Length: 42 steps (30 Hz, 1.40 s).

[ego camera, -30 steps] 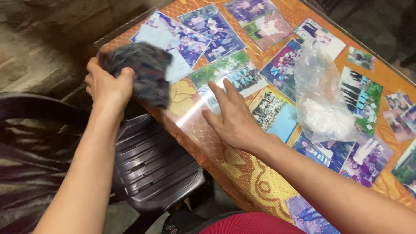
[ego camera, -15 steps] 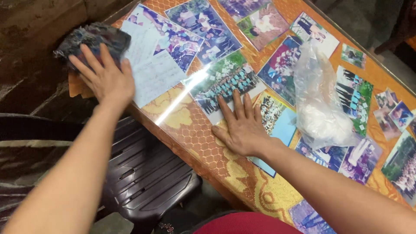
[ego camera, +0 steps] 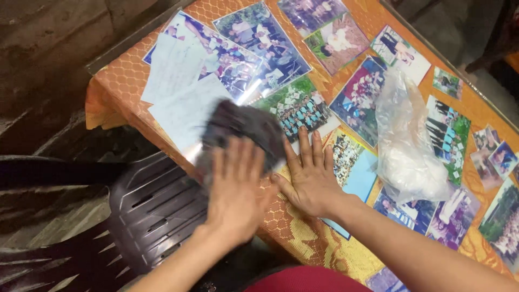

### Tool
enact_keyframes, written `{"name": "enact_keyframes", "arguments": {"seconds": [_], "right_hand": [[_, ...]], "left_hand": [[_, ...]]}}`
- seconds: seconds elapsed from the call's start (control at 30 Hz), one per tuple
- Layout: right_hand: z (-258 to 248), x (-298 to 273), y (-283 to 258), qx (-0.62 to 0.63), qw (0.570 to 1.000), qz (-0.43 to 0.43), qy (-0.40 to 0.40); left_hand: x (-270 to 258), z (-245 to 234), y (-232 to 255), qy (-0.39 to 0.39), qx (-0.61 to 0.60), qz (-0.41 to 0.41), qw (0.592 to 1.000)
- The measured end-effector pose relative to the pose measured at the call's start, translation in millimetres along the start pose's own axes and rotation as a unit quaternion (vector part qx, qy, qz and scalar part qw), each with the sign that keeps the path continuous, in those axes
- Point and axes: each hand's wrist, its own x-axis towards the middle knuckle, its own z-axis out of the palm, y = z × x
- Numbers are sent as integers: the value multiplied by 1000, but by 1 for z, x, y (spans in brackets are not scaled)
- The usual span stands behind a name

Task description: The person wipes a table surface covered with photographs using a dark cloth. They move the cloth back and forth across the table, occasionally shifting the photographs to reach different areas. The person also handles a plastic bag on the table during the wiping process.

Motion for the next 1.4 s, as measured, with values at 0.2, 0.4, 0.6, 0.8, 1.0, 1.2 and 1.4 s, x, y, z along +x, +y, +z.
{"name": "enact_keyframes", "arguments": {"seconds": [0.2, 0.4, 0.6, 0.8, 1.0, 1.2, 1.4], "right_hand": [[-20, -11, -9, 21, 999, -6, -24], [-13, -11, -7, 56, 998, -6, -11], [-3, -8, -2, 49, 999, -19, 9], [6, -5, 3, 12, 998, -45, 43], [-11, -11, -5, 57, 998, -13, 7], [-25, -16, -12, 96, 995, -4, -7], [-17, -5, 13, 276, 960, 3, 52]], "left_hand": [[75, 39, -73, 168, -123, 23, 978], [131, 33, -103, -76, -99, -148, 981], [41, 10, 3, 31, -83, -6, 996], [19, 3, -9, -43, -126, 63, 989], [97, 34, -134, 80, -152, -118, 978], [69, 27, -76, 76, -129, -191, 970], [-22, -7, 49, 36, -19, -114, 993]]}}
